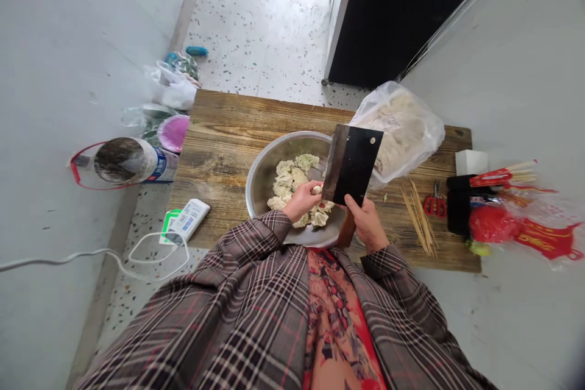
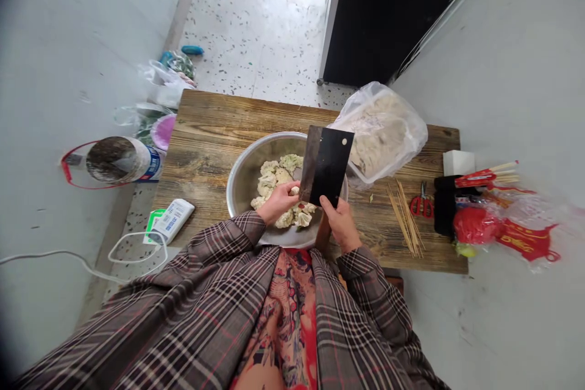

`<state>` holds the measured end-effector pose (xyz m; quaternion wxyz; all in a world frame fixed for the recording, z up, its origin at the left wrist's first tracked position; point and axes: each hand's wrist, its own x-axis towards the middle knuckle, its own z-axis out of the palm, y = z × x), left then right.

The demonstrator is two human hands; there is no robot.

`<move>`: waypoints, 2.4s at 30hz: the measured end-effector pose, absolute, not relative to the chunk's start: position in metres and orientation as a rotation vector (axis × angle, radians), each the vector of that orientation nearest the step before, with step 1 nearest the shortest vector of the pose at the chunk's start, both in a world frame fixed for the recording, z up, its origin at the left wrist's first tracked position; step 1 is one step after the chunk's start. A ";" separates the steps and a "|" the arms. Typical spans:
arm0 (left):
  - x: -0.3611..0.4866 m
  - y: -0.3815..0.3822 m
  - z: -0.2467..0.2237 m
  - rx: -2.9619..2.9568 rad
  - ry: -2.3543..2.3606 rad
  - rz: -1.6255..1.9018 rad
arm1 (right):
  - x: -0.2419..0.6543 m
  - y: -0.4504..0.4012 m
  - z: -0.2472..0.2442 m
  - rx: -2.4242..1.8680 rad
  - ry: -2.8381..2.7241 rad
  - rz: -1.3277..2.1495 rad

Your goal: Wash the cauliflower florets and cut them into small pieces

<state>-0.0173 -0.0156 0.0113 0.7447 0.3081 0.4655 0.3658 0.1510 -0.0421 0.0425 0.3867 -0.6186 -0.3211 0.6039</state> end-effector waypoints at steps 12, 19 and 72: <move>-0.021 -0.037 0.018 0.709 1.008 0.799 | 0.152 -0.055 0.050 -1.557 -0.731 1.461; -0.025 -0.040 0.028 0.632 0.892 0.784 | 0.156 -0.059 0.060 -1.502 -0.527 1.506; -0.039 -0.043 0.037 0.396 0.748 0.938 | 0.156 -0.080 0.089 -1.500 -0.425 1.411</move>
